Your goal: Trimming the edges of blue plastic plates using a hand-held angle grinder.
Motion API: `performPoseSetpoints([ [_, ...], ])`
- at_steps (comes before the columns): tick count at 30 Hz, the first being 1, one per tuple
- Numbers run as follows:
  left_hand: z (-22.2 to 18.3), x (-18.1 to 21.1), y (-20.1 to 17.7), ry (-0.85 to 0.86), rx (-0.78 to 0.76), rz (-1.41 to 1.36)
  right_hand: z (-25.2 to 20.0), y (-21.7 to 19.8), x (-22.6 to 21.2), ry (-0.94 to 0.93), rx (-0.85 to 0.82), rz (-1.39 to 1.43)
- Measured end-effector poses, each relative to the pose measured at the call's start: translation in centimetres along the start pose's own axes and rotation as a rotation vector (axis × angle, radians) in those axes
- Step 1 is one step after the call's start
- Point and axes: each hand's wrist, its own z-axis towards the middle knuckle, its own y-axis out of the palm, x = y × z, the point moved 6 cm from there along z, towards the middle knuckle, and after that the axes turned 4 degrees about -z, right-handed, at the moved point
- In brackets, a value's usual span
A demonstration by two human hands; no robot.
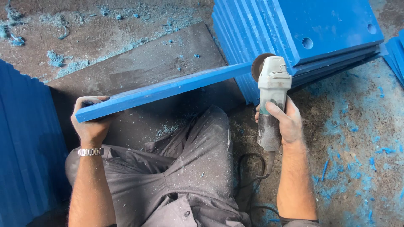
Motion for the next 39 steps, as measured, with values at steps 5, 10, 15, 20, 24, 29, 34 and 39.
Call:
performPoseSetpoints([
  [5, -0.1, -0.1, -0.1, 0.011, -0.006, 0.019, -0.5, 2.6, -0.1, 0.019, -0.021, -0.088],
  [10, 0.0, 0.3, -0.1, 0.012, -0.009, 0.03, -1.5, 6.5, 0.7, 0.03, -0.162, -0.184],
  [15, 0.2, 0.3, 0.0, 0.018, -0.006, 0.086, -1.4, 6.1, -0.2, 0.115, -0.11, -0.125],
  [20, 0.3, 0.4, 0.0, 0.002, 0.002, 0.071, -0.6, 1.7, 0.5, 0.0, -0.012, 0.027],
  [24, 0.6, 0.6, 0.2, -0.025, 0.006, -0.006, -0.7, -0.3, 1.0, -0.058, 0.05, 0.069],
  [29, 0.5, 0.2, 0.1, -0.015, -0.002, -0.002, -0.9, 0.6, 0.5, -0.077, 0.022, 0.085],
  [34, 0.2, -0.2, 0.2, -0.026, 0.021, -0.021, -0.9, 3.4, 0.3, -0.052, -0.023, 0.053],
  [39, 0.1, -0.1, 0.2, -0.025, 0.03, -0.035, -2.9, 10.1, 0.4, 0.014, -0.135, -0.126],
])
